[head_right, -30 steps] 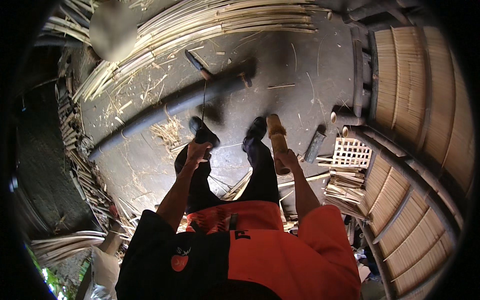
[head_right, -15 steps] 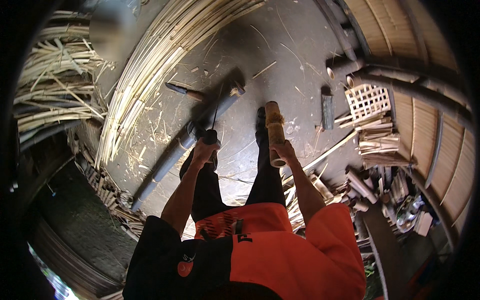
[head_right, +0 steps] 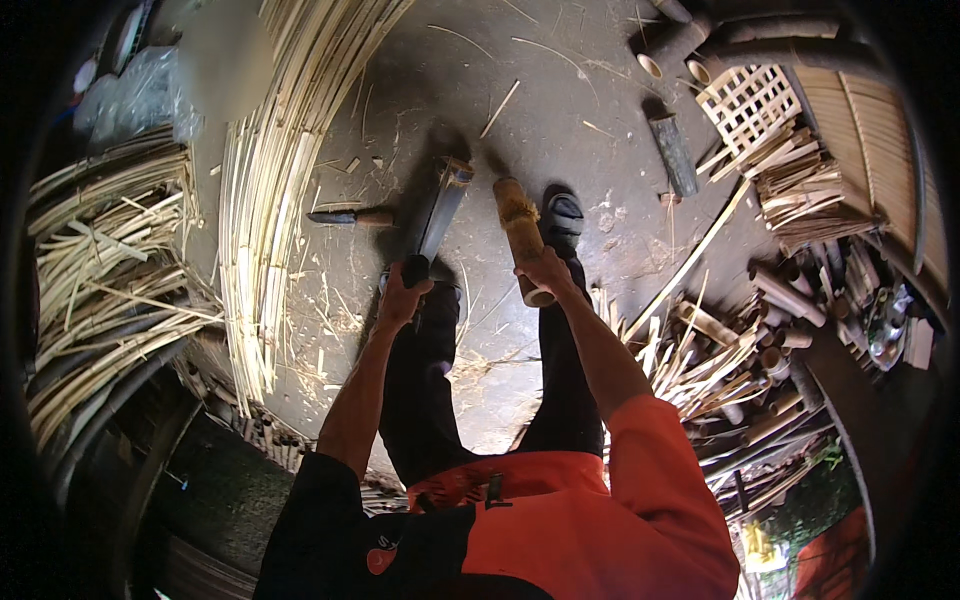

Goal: The person gathers and aligns thin bamboo strips, then uses a machete and a wooden mallet to split a long black pipe into sections.

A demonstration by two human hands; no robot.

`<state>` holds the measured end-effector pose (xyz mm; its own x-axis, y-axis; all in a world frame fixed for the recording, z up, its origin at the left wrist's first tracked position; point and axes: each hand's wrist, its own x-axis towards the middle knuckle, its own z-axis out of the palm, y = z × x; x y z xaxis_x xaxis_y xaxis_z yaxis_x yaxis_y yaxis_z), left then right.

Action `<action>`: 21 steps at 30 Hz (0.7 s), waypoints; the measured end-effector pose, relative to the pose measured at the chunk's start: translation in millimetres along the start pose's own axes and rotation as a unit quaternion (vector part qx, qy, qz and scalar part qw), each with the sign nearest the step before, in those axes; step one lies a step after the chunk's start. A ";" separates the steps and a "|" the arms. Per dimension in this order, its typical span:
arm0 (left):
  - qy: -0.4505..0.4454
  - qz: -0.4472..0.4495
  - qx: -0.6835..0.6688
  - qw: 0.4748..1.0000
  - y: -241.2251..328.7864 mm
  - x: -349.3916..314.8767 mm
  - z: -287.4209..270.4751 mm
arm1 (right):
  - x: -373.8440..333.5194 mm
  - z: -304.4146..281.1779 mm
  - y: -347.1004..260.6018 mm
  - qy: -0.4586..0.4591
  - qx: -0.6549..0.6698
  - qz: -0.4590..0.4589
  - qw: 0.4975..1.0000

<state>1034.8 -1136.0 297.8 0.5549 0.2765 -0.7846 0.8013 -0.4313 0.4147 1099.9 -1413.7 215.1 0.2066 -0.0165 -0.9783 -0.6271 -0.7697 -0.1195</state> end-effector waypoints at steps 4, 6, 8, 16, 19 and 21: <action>-0.012 0.026 0.066 0.997 11.1 20.1 -17.1 | 20.1 24.3 -15.2 0.015 -0.037 0.012 0.999; -0.037 0.021 0.091 0.995 16.7 31.3 -23.1 | 29.0 41.0 -7.9 -0.011 -0.028 0.000 1.000; -0.042 0.026 0.109 0.993 10.1 43.1 -21.7 | 34.9 56.3 4.6 -0.024 -0.030 0.004 0.999; -0.046 -0.016 0.198 0.979 35.7 45.7 -13.5 | 28.3 78.5 9.4 0.023 -0.019 0.000 1.000; -0.036 -0.022 0.227 0.973 50.6 44.7 -4.0 | 53.0 71.5 21.2 -0.077 0.205 -0.015 0.976; -0.036 -0.033 0.242 0.969 56.5 45.7 -1.5 | 56.1 52.5 20.4 -0.099 0.332 -0.043 0.937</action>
<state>1105.8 -1146.4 286.1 0.4755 0.2643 -0.8391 0.6255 -0.7723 0.1113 1059.3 -1396.9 148.8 0.1745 0.1971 -0.9647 -0.9575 -0.1946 -0.2130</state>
